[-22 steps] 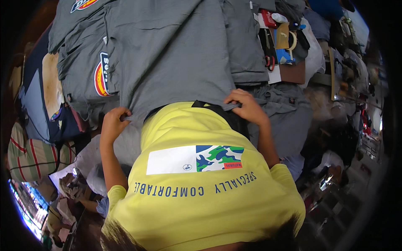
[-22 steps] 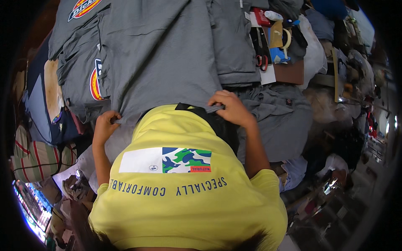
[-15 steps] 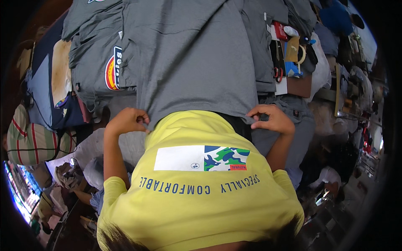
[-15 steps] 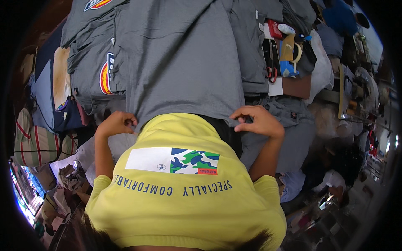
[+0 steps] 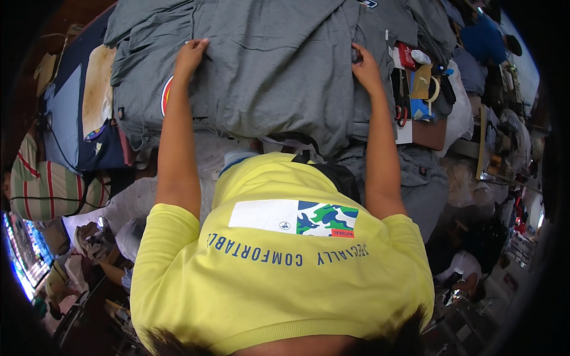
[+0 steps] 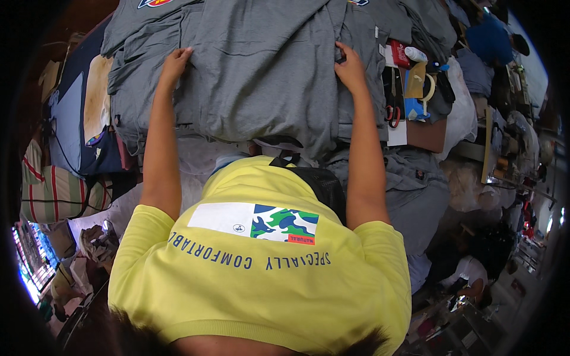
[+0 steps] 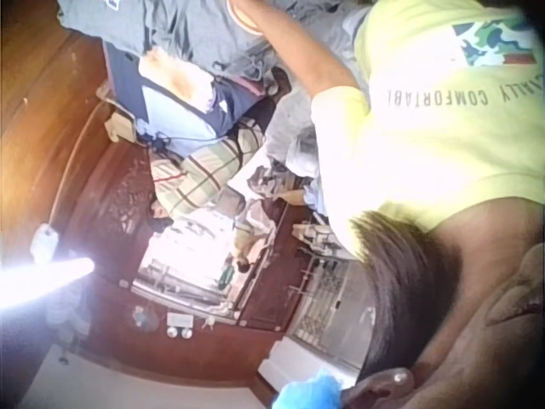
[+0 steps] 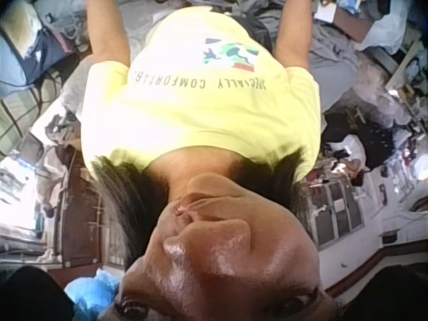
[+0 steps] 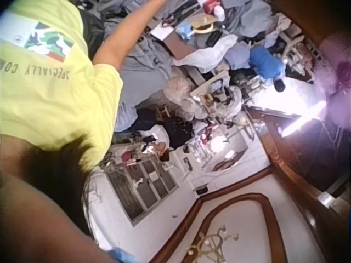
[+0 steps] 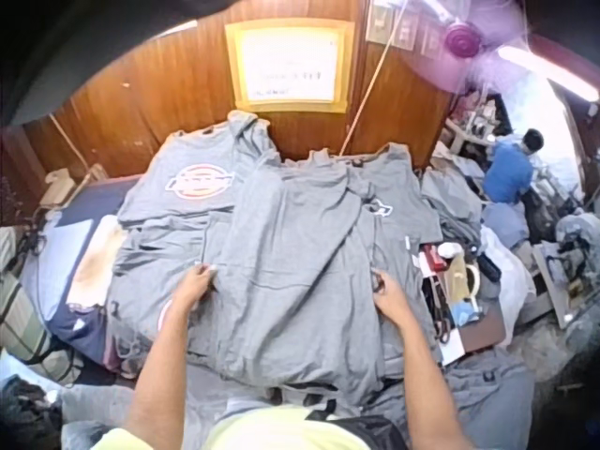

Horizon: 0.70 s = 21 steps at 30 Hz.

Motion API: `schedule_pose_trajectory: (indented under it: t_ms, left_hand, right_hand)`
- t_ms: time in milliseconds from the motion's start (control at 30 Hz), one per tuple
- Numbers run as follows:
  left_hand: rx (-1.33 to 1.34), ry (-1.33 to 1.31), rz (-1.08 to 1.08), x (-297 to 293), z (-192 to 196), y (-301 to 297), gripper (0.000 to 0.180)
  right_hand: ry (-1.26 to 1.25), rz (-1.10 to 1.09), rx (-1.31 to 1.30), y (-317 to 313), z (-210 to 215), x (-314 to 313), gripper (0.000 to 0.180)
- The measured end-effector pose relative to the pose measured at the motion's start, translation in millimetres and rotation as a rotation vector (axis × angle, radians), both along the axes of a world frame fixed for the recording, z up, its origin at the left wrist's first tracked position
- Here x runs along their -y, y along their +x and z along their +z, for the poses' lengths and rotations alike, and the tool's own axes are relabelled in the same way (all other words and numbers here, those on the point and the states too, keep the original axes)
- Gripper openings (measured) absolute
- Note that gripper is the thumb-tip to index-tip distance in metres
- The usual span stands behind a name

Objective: The person folds several grey garments by hand, smoothing the fabric and using shears to trim stray threads before stacking the items.

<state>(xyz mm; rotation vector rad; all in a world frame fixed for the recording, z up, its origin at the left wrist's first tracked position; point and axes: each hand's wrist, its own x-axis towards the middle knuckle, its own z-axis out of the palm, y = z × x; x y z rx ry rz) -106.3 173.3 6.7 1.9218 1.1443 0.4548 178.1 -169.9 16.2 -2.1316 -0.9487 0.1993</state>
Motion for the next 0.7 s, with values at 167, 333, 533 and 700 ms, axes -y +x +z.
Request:
schedule_pose_trajectory:
  t_ms: [167,333,533,700]
  left_hand:
    - [0.006,-0.122,-0.029,4.9,7.5,0.7,0.040]
    - [0.302,-0.431,0.163,-17.0,23.6,-34.2,0.030]
    - [0.328,-0.662,0.168,-9.0,15.3,-42.3,0.028]
    - [0.459,-0.614,-0.018,4.1,59.1,-70.3,0.027]
  right_hand:
    - [0.098,-0.162,-0.192,15.2,-6.9,-2.2,0.031]
    - [0.632,-0.621,-0.455,43.2,23.0,73.6,0.015]
    - [0.634,-0.547,-0.682,37.2,-2.2,121.7,0.010]
    - [0.682,-0.371,-0.927,14.6,37.2,144.5,0.014]
